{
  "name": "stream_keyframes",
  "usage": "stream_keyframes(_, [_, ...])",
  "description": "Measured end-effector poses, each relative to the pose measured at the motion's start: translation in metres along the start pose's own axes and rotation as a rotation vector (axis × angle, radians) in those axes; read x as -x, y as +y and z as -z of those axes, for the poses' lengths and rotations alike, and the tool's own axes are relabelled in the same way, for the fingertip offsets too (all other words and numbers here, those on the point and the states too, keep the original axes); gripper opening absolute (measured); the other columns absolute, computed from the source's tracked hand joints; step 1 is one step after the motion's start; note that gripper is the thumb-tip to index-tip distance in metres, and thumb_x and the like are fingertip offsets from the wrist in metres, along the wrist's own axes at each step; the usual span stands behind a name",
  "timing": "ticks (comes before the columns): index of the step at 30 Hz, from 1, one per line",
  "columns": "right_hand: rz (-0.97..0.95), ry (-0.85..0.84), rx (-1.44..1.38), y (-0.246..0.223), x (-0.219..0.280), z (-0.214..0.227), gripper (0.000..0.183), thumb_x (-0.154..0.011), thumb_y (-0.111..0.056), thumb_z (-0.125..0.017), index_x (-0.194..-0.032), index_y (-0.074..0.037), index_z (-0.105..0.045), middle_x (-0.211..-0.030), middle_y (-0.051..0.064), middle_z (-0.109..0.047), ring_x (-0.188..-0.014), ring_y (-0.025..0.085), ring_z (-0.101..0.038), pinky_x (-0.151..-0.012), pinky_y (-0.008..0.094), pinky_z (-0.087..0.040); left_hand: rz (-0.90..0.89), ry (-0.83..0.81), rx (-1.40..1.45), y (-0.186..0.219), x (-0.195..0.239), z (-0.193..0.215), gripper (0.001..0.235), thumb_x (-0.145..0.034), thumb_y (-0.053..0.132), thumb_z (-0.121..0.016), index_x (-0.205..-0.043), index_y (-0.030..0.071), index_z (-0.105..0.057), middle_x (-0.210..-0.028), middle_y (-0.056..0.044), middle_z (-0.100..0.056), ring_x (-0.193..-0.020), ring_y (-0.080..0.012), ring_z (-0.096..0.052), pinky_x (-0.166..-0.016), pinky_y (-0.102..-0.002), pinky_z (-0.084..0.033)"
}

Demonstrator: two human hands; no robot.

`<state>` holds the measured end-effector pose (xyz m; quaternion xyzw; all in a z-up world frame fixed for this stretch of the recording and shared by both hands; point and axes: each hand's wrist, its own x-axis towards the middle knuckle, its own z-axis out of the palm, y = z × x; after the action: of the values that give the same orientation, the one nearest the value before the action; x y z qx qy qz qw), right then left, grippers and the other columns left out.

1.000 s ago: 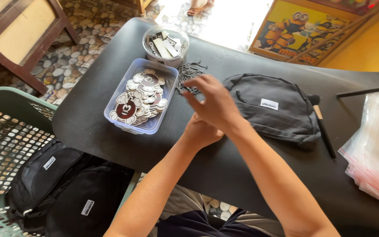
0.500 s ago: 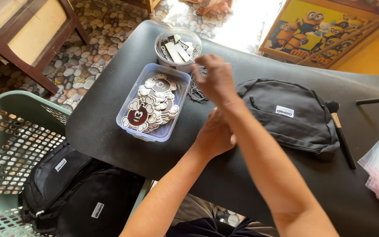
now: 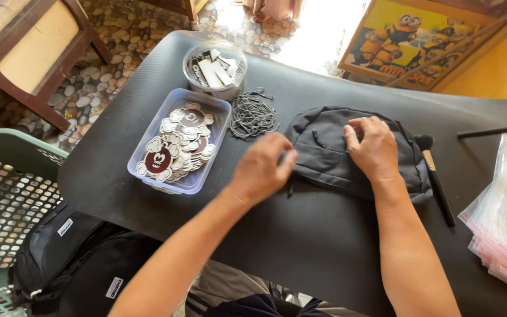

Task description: The person takes a black pouch from a basket and places it on a table. They then pick up a metal chain and a skull-shaped pendant, attaching the pendant to the chain by hand. Finally, they use a brush to clean the pouch and place the assembled keychain inside.

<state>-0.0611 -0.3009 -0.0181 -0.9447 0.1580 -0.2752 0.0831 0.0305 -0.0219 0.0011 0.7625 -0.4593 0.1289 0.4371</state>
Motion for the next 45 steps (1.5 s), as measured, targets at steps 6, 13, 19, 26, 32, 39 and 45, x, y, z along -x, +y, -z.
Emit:
stream_keyframes(6, [-0.064,-0.017,-0.078,0.001,-0.001,0.007,0.019,-0.100,-0.037,-0.069,-0.105,-0.020,-0.075,-0.087,0.005,-0.064,-0.089,0.030,-0.068,-0.082,0.045,-0.055,-0.057,-0.030,-0.535,-0.098,-0.085,0.076,0.008,-0.101,0.013,-0.064,-0.103,0.018,-0.070,-0.084,-0.008,-0.067,-0.082,-0.0299,-0.069,-0.075,-0.042,-0.057])
stream_keyframes(13, [-0.268,-0.037,-0.131,-0.002,-0.007,0.036,0.019,-0.099,-0.032,-0.063,-0.100,-0.016,-0.074,-0.096,0.001,-0.068,-0.093,0.026,-0.066,-0.079,0.045,-0.052,0.286,-0.482,-0.631,-0.130,-0.154,0.114,0.030,-0.100,0.014,-0.063,-0.126,0.026,-0.074,-0.113,-0.010,-0.062,-0.117,-0.0346,-0.055,-0.102,-0.050,-0.046])
stream_keyframes(19, [-0.261,-0.073,-0.167,-0.006,-0.007,0.039,0.019,-0.099,-0.032,-0.062,-0.100,-0.016,-0.073,-0.095,0.000,-0.068,-0.093,0.024,-0.065,-0.082,0.042,-0.051,0.475,-0.749,-0.754,-0.118,-0.172,0.100,0.040,-0.095,0.020,-0.070,-0.131,0.038,-0.069,-0.148,-0.009,-0.054,-0.130,-0.0322,-0.054,-0.115,-0.044,-0.039])
stream_keyframes(26, [-0.247,-0.064,-0.160,-0.003,-0.009,0.035,0.020,-0.098,-0.031,-0.063,-0.100,-0.015,-0.074,-0.095,0.001,-0.069,-0.094,0.024,-0.066,-0.083,0.041,-0.051,0.208,-0.748,-0.849,-0.143,-0.176,0.087,0.013,-0.089,0.028,-0.078,-0.102,0.027,-0.077,-0.116,-0.003,-0.068,-0.109,-0.0277,-0.064,-0.096,-0.043,-0.049])
stream_keyframes(32, [-0.254,-0.089,-0.170,-0.005,-0.009,0.037,0.020,-0.099,-0.031,-0.062,-0.098,-0.015,-0.074,-0.095,0.001,-0.069,-0.095,0.023,-0.065,-0.084,0.041,-0.051,0.084,-0.629,-0.832,-0.164,-0.174,0.098,0.008,-0.087,0.021,-0.077,-0.094,0.018,-0.078,-0.104,-0.004,-0.068,-0.098,-0.0317,-0.066,-0.085,-0.044,-0.053])
stream_keyframes(39, [-0.266,-0.104,-0.162,-0.001,-0.008,0.033,0.020,-0.098,-0.033,-0.063,-0.097,-0.017,-0.075,-0.095,-0.001,-0.069,-0.096,0.023,-0.064,-0.084,0.041,-0.050,0.120,-0.482,-0.649,-0.159,-0.171,0.121,0.009,-0.096,0.013,-0.066,-0.093,0.011,-0.075,-0.096,-0.010,-0.074,-0.084,-0.0320,-0.066,-0.072,-0.045,-0.053])
stream_keyframes(45, [-0.267,-0.112,-0.170,-0.001,-0.008,0.032,0.020,-0.098,-0.033,-0.064,-0.097,-0.017,-0.075,-0.095,-0.001,-0.069,-0.095,0.022,-0.064,-0.085,0.040,-0.051,0.177,-0.385,-0.441,-0.127,-0.164,0.145,0.007,-0.098,0.004,-0.072,-0.105,0.004,-0.071,-0.101,-0.015,-0.074,-0.087,-0.0280,-0.069,-0.080,-0.040,-0.061])
